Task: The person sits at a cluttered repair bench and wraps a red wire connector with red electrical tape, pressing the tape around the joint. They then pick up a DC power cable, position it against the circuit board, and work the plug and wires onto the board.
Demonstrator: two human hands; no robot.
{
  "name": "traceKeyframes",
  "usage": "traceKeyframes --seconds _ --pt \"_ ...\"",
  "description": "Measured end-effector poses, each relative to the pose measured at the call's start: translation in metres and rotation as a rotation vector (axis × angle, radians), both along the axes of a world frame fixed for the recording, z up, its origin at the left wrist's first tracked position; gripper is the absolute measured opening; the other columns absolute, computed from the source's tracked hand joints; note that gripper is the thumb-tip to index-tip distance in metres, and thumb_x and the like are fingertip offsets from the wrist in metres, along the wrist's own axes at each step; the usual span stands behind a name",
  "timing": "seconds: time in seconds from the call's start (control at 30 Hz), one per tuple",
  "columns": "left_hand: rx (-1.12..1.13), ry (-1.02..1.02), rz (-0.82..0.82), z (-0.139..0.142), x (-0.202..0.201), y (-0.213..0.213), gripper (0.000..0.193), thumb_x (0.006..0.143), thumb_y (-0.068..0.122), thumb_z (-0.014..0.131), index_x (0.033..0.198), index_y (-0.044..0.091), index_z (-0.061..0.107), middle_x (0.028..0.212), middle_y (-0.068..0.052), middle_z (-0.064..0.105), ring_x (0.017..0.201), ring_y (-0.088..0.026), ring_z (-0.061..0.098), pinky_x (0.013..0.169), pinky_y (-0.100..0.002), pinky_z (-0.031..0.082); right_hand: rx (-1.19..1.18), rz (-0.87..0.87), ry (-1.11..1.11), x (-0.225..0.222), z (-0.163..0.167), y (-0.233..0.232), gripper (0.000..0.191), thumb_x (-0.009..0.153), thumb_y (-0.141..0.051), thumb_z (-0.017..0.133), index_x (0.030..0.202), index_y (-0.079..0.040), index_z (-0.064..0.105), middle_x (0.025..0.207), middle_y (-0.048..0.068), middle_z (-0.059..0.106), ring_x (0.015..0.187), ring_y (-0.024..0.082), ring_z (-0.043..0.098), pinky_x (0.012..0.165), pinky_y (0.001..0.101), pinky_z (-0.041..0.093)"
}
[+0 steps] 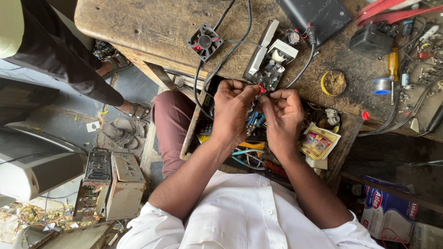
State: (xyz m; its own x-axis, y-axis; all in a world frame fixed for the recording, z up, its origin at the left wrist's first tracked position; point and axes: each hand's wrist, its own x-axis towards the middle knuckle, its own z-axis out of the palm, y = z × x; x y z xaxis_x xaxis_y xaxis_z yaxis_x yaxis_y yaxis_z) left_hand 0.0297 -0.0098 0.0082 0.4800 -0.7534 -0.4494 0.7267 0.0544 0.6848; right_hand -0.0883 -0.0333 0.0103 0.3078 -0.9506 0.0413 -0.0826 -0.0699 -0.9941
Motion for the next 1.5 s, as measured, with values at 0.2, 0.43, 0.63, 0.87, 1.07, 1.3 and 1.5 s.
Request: traceKeyframes --seconds 0.2,0.43,0.63,0.87,1.07,1.3,1.5 --pt "-0.106 0.272 -0.088 -0.009 0.004 -0.001 0.018 0.088 0.002 0.069 0.094 0.002 0.052 0.078 -0.004 0.059 0.068 -0.010 0.053 0.062 -0.025 0.043 -0.289 -0.063 0.278 0.003 0.007 0.002 0.028 0.097 0.003 0.073 0.114 0.002 0.050 0.090 0.008 0.068 0.076 0.009 0.062 0.069 0.0249 0.051" --pt "-0.045 0.191 -0.148 -0.007 0.009 0.000 0.016 0.087 0.003 0.071 0.091 0.003 0.055 0.076 -0.003 0.059 0.066 -0.010 0.054 0.062 -0.024 0.043 -0.760 0.033 0.462 -0.001 0.029 -0.003 0.035 0.095 0.008 0.076 0.126 -0.002 0.066 0.103 0.010 0.062 0.087 0.017 0.066 0.074 0.0302 0.056" --pt "-0.070 0.181 -0.187 -0.006 0.015 0.001 0.021 0.088 0.005 0.074 0.091 0.004 0.053 0.078 -0.002 0.059 0.068 -0.009 0.054 0.063 -0.025 0.044 -0.807 0.234 0.548 -0.007 0.045 -0.023 0.032 0.092 0.006 0.081 0.123 -0.002 0.074 0.106 0.012 0.061 0.083 0.020 0.065 0.068 0.0325 0.055" --pt "-0.069 0.102 -0.194 -0.007 0.015 0.001 0.026 0.088 0.005 0.077 0.094 0.003 0.052 0.081 -0.003 0.060 0.069 -0.010 0.054 0.060 -0.024 0.043 -0.958 0.414 0.612 -0.011 0.070 -0.049 0.026 0.092 0.007 0.080 0.116 -0.004 0.076 0.104 0.009 0.065 0.091 0.022 0.070 0.076 0.0353 0.058" --pt "-0.098 -0.020 -0.109 -0.015 0.004 -0.001 0.025 0.090 0.000 0.074 0.095 0.002 0.050 0.083 -0.004 0.062 0.075 -0.009 0.060 0.069 -0.023 0.052 -1.195 0.434 0.667 -0.004 0.076 -0.055 0.022 0.089 0.008 0.080 0.107 -0.003 0.076 0.101 0.006 0.065 0.090 0.024 0.066 0.075 0.0373 0.057" --pt "-0.254 -0.353 -0.034 -0.016 -0.010 0.005 0.010 0.100 -0.001 0.069 0.106 -0.004 0.062 0.094 -0.003 0.067 0.086 -0.006 0.060 0.078 -0.023 0.053 -1.272 0.409 0.681 -0.002 0.078 -0.058 0.017 0.091 0.003 0.082 0.105 -0.003 0.075 0.102 0.004 0.065 0.090 0.023 0.065 0.073 0.0367 0.056" --pt "-0.118 -0.763 0.055 -0.005 -0.013 0.012 0.007 0.096 -0.001 0.072 0.102 -0.004 0.072 0.095 -0.007 0.073 0.088 -0.010 0.066 0.082 -0.026 0.055 -1.204 0.452 0.670 0.002 0.080 -0.064 0.016 0.090 0.002 0.082 0.103 -0.003 0.074 0.099 0.005 0.065 0.088 0.023 0.068 0.073 0.0373 0.056"
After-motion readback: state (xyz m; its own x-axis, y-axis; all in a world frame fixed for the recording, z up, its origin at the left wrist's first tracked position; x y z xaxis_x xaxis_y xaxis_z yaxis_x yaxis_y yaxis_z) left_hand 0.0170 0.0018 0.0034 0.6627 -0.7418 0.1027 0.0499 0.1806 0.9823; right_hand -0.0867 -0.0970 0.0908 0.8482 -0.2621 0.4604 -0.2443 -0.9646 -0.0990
